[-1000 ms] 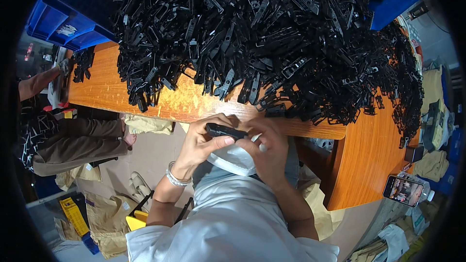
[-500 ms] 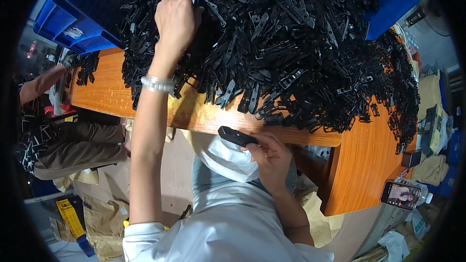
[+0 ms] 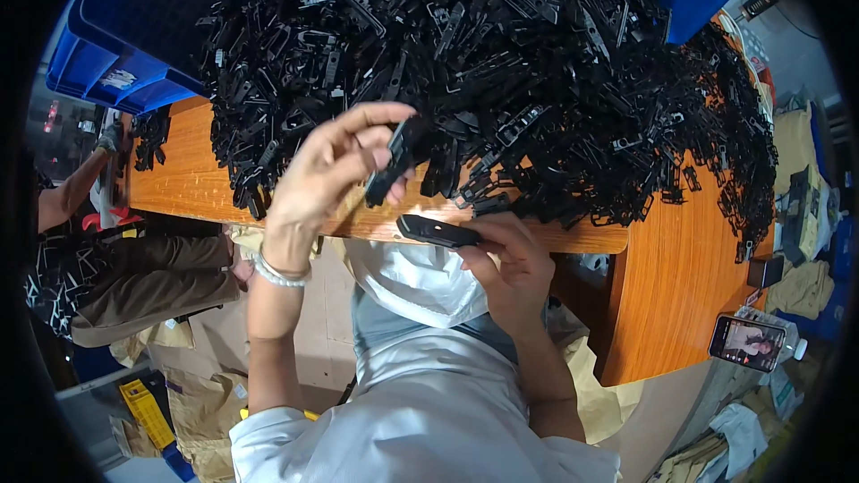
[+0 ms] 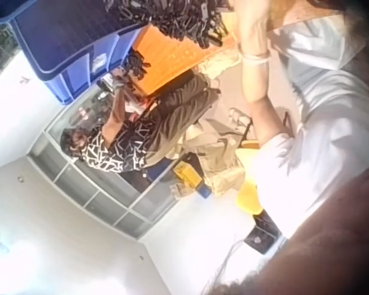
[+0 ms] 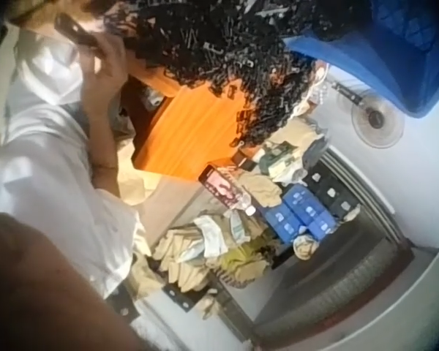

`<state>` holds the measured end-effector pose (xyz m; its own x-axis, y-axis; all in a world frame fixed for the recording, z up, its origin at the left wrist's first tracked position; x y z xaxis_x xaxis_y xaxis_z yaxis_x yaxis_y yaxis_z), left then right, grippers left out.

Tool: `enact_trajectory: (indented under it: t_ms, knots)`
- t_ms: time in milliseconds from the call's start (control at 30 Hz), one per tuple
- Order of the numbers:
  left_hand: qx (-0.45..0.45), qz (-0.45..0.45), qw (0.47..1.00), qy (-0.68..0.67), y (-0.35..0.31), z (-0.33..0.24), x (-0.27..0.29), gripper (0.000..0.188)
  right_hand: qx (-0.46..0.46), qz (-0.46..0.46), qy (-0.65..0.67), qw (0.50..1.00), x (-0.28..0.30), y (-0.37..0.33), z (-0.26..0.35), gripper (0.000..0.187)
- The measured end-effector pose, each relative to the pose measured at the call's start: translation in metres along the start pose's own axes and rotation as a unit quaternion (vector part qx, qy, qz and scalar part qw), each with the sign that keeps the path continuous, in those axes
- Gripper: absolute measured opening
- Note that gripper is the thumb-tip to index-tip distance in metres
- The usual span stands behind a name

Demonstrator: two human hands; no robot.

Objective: Inspecting and sorting a large pile of black garment zippers on a production workbench.

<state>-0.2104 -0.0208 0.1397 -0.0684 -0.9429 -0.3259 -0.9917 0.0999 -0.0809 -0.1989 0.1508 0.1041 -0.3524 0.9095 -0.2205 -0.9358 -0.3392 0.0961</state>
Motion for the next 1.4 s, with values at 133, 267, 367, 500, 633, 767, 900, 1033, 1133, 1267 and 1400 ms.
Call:
enact_trajectory:
  t_ms: [133,267,367,500,633,767,900,1033,1133,1267,1400]
  knots:
    - [0.033,0.043,0.998,-0.042,-0.008,0.029,-0.011,0.044,0.015,0.044,-0.038,0.998,-0.007,0.005,0.004,0.026]
    - [-0.03,-0.007,0.999,0.015,-0.022,0.034,-0.005,0.031,-0.004,0.045,0.011,0.999,-0.011,0.002,0.002,0.026]
    - [-0.054,-0.031,0.989,0.135,-0.04,0.041,-0.014,0.033,-0.055,0.036,0.032,0.997,-0.012,-0.005,-0.011,0.023]
    - [-0.111,-0.021,0.974,0.195,-0.053,0.04,-0.02,0.041,-0.056,0.025,-0.002,0.998,-0.013,-0.008,-0.013,0.02]
    - [-0.077,-0.053,0.971,0.221,-0.059,0.034,-0.022,0.041,-0.006,0.06,-0.09,0.994,-0.015,-0.009,-0.006,0.026]
    - [-0.019,-0.063,0.957,0.282,-0.064,0.041,-0.016,0.043,0.097,0.117,-0.245,0.958,-0.026,-0.008,0.014,0.029]
    - [-0.065,-0.059,0.955,0.283,-0.069,0.039,-0.018,0.042,0.11,0.1,-0.258,0.955,-0.032,-0.004,0.019,0.03]
    - [-0.071,-0.055,0.954,0.285,-0.072,0.042,-0.019,0.041,0.084,0.078,-0.265,0.957,-0.027,-0.008,0.012,0.032]
    - [-0.057,-0.057,0.967,0.242,-0.075,0.047,-0.015,0.04,0.072,0.081,-0.241,0.964,-0.026,-0.008,0.01,0.031]
    - [0.056,-0.085,0.994,0.036,-0.086,0.077,-0.008,0.036,0.017,0.131,-0.212,0.968,-0.034,-0.005,0.012,0.025]
    - [-0.081,-0.113,0.93,0.341,-0.086,0.028,0.011,0.027,0.017,0.172,-0.257,0.951,-0.033,-0.013,-0.004,0.022]
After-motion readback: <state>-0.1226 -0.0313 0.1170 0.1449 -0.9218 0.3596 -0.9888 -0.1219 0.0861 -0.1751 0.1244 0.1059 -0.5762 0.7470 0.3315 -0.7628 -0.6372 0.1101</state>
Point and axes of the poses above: each hand's wrist, its own y-axis towards the middle knuckle, its own x-axis out of the back of the hand, z = x × y, the point moved 10 cm from there along y, towards the middle knuckle, and after that the axes turned 1 degree about x, right-handed, at the moved point
